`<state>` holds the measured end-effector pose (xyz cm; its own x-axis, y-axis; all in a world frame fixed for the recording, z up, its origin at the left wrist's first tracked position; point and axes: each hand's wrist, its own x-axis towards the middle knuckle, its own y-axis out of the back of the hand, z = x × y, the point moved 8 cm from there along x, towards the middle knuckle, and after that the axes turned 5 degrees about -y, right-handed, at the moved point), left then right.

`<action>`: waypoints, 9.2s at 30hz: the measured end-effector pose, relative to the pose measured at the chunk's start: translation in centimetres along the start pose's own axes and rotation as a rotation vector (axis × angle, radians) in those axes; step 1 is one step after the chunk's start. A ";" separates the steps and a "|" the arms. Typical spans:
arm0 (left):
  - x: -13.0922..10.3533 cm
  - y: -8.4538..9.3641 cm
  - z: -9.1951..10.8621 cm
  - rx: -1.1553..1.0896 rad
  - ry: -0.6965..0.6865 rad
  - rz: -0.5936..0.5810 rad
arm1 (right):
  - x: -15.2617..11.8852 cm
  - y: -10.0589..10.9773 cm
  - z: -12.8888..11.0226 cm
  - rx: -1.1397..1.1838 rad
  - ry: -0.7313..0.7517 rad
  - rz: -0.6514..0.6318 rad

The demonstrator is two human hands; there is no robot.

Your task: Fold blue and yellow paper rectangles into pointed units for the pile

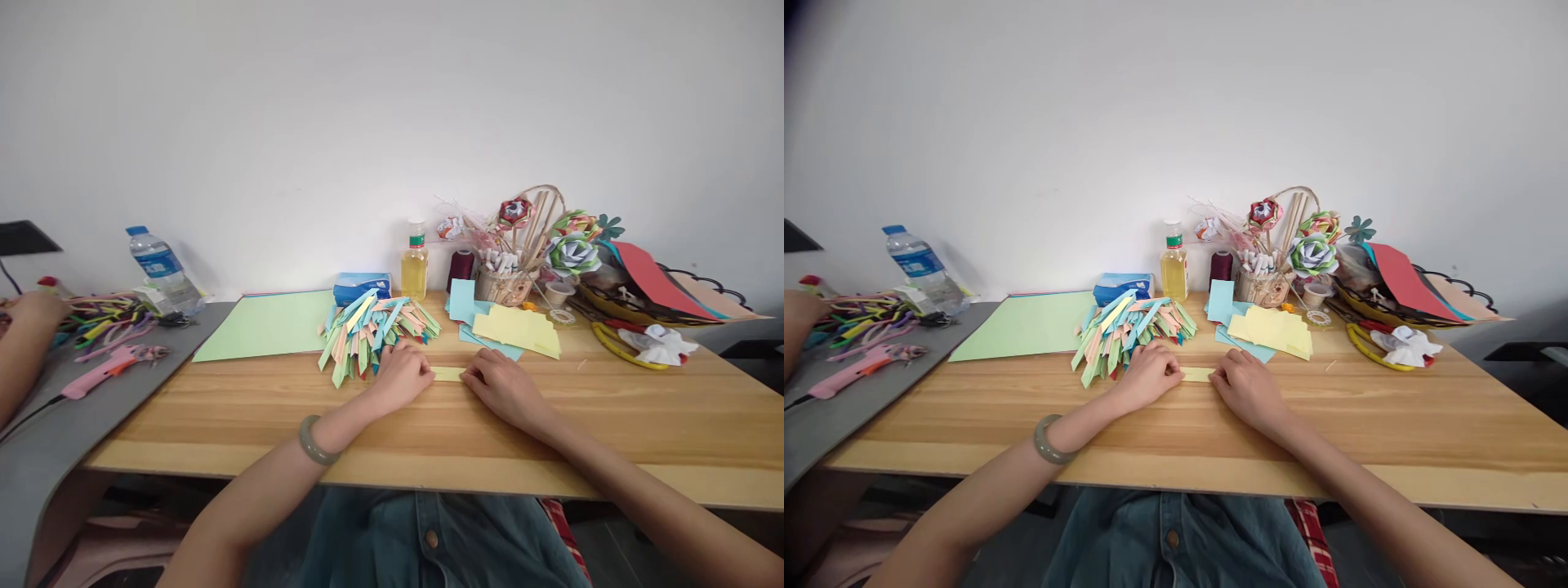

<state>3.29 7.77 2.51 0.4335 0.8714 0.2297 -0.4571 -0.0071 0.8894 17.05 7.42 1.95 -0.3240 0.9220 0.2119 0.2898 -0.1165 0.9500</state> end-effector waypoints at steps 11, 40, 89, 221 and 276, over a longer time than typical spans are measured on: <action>-0.2 -0.1 0.0 0.060 -0.009 0.008 | 0.2 0.0 0.2 0.052 0.006 -0.012; -0.6 -1.5 1.7 0.041 -0.350 -0.181 | 1.2 -0.5 1.5 0.298 0.129 0.039; -5.1 -1.0 3.0 0.299 -0.462 -0.342 | -3.6 -0.3 -1.2 -0.009 0.433 -0.271; -0.8 -1.5 -1.1 -0.079 0.088 0.006 | 1.3 -1.2 0.9 0.334 0.148 -0.082; -1.1 0.8 3.0 0.233 -0.332 0.032 | 1.1 0.0 -3.9 0.204 0.322 -0.012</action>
<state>4.76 5.36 4.10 0.6668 0.6632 0.3400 -0.3030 -0.1756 0.9367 13.18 6.98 3.09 -0.5852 0.7559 0.2935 0.4476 -0.0006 0.8942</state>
